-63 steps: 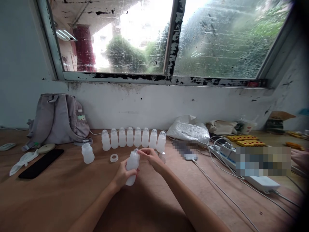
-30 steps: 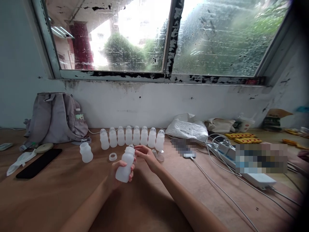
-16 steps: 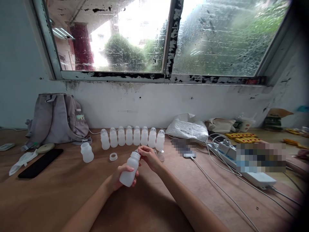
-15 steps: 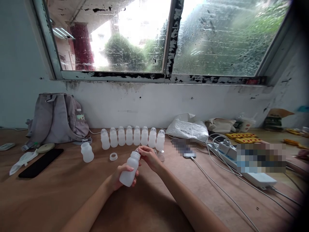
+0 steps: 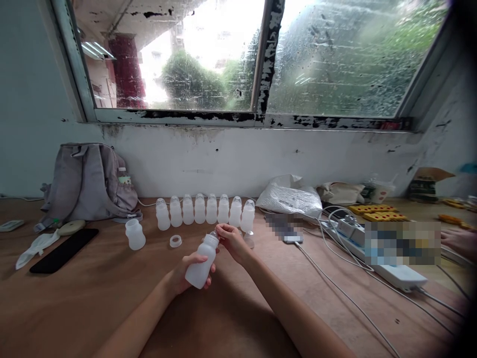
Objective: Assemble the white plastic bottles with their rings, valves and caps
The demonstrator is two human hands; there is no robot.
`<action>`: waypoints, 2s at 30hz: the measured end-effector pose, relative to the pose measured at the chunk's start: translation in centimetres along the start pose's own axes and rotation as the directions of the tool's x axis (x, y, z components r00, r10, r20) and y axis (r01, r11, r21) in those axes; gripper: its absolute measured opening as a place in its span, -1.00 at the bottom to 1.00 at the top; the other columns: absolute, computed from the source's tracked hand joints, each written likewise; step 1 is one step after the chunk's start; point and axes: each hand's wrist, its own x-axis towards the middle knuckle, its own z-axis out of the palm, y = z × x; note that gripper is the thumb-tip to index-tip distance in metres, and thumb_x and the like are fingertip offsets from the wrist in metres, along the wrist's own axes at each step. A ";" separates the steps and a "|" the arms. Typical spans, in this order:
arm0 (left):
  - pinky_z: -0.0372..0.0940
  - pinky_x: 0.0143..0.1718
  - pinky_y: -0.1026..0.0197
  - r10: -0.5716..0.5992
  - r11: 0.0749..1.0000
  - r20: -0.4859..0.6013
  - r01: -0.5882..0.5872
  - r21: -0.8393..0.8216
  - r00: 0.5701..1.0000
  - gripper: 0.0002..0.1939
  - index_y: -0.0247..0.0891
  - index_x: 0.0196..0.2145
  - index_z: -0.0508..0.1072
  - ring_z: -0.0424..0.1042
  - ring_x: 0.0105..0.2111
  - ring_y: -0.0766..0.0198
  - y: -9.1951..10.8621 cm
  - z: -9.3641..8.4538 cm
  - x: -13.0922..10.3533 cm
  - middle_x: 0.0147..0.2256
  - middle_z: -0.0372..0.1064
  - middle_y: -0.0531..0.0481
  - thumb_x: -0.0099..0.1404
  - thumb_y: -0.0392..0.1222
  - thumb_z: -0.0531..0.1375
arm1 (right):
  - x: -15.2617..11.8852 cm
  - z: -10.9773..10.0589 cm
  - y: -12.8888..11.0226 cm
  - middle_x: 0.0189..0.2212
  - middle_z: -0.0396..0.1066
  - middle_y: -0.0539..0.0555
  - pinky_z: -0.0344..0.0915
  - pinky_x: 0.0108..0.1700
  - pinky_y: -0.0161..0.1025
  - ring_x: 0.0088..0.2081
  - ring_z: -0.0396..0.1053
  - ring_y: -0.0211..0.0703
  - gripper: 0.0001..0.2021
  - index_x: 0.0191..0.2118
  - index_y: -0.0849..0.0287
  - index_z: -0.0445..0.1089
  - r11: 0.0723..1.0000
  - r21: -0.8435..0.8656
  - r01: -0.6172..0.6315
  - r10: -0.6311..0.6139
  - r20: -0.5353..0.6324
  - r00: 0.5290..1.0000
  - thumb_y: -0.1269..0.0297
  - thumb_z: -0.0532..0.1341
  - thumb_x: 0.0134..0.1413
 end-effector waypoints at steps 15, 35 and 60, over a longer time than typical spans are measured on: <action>0.25 -0.43 0.22 0.125 0.982 -0.130 -0.105 0.155 0.984 -0.64 -0.36 -0.25 0.34 0.33 -0.42 0.24 0.1 0.9 0.2 -0.41 0.30 -0.06 0.11 0.00 0.13 | 0.4 -0.6 0.3 -0.58 0.24 -0.05 0.12 -0.45 -0.33 -0.52 0.18 -0.32 -0.77 -0.39 0.21 0.38 0.998 0.067 0.020 -0.018 -0.036 0.999 0.19 0.29 -0.22; 0.02 0.00 0.07 0.883 -0.074 0.010 0.119 0.990 0.469 -0.71 -0.16 -0.23 0.29 0.23 -0.07 0.05 6.5 -3.6 -2.0 -0.14 0.30 -0.08 0.08 -0.07 0.18 | 0.6 -1.0 1.3 -0.68 0.18 -0.11 0.09 -0.58 -0.34 -0.67 0.13 -0.37 -0.77 -0.46 0.21 0.36 0.997 -0.050 0.065 -0.076 -0.259 0.963 0.16 0.26 -0.28; -0.27 0.01 -0.20 0.839 -0.426 -0.030 0.690 0.585 0.544 -0.79 -0.29 -0.34 0.35 0.23 -0.17 -0.01 9.8 -11.9 -2.6 -0.31 0.37 -0.21 0.15 -0.11 0.06 | 0.0 0.6 4.1 -0.65 0.29 -0.05 0.13 -0.56 -0.39 -0.60 0.21 -0.32 -0.89 -0.50 0.22 0.38 0.759 -0.643 0.099 -0.154 -0.030 0.988 0.30 0.15 -0.14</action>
